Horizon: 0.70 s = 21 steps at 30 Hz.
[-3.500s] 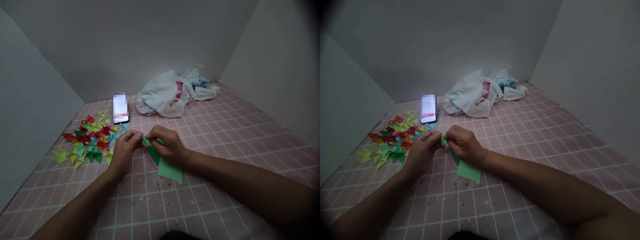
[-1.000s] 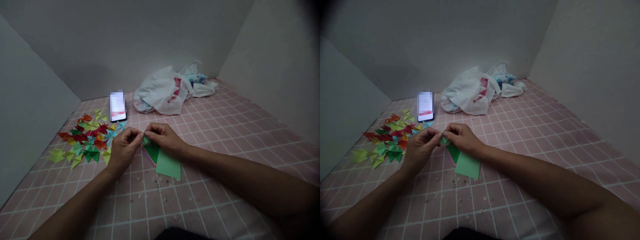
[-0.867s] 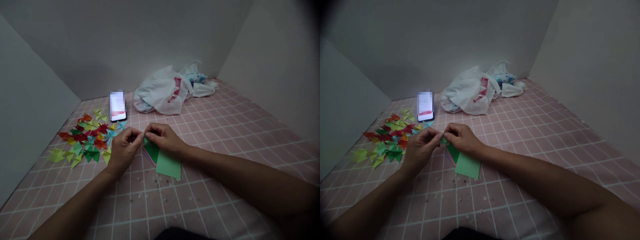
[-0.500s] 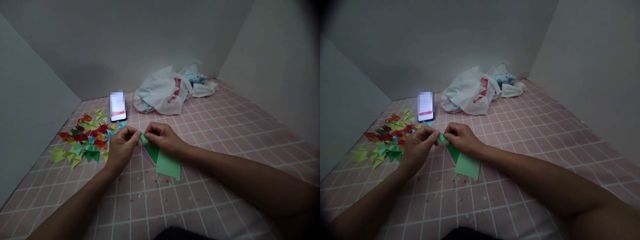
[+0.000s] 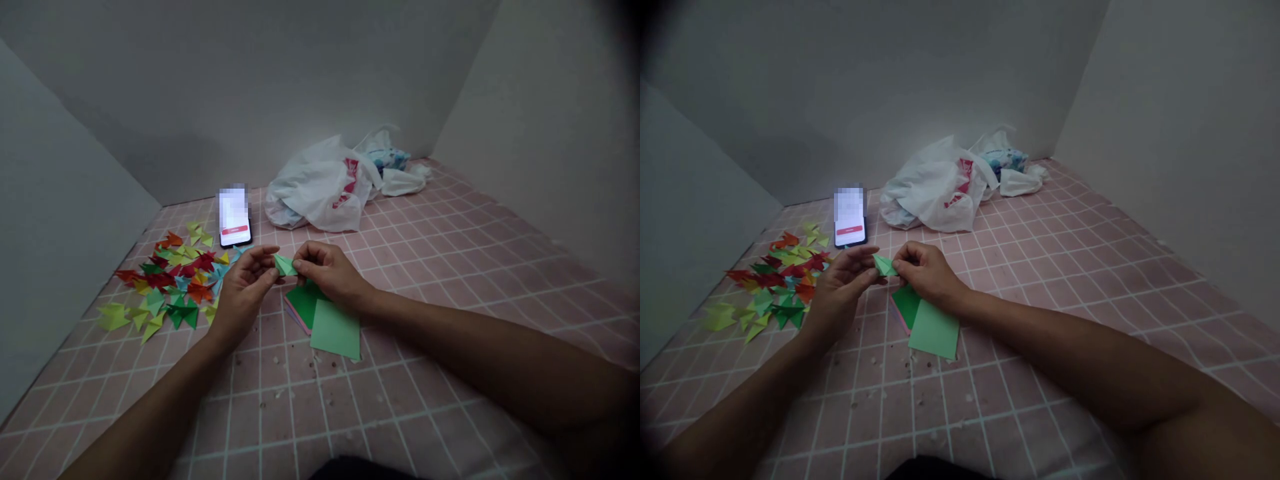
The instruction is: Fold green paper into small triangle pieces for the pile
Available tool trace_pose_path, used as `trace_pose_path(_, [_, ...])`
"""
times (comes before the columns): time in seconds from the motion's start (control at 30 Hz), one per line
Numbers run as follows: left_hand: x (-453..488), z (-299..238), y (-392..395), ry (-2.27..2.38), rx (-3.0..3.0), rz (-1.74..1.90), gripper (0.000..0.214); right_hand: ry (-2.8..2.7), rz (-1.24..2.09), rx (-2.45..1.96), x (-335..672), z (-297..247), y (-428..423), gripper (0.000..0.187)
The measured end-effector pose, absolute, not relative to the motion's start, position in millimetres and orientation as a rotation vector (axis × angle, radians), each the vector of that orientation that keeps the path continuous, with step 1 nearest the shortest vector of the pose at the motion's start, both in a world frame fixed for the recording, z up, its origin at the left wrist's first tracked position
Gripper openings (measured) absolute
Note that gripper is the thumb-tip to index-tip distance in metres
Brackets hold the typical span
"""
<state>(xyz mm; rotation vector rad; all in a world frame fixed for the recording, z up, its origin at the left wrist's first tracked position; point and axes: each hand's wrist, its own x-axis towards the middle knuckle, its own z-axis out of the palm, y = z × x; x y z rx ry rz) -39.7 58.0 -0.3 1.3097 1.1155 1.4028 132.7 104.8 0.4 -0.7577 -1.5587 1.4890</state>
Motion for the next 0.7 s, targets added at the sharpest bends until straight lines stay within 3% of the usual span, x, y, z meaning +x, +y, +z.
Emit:
trace_pose_path(0.33, [-46.0,3.8,60.1,1.335,1.831,1.341,0.006,-1.663,1.388,-0.728,132.4,2.5,102.0,0.010])
trace_pose_path(0.7, [-45.7,7.6,56.8,1.352,2.105,1.439,0.006,-1.717,1.247,-0.549,132.9,-0.1,100.6,0.017])
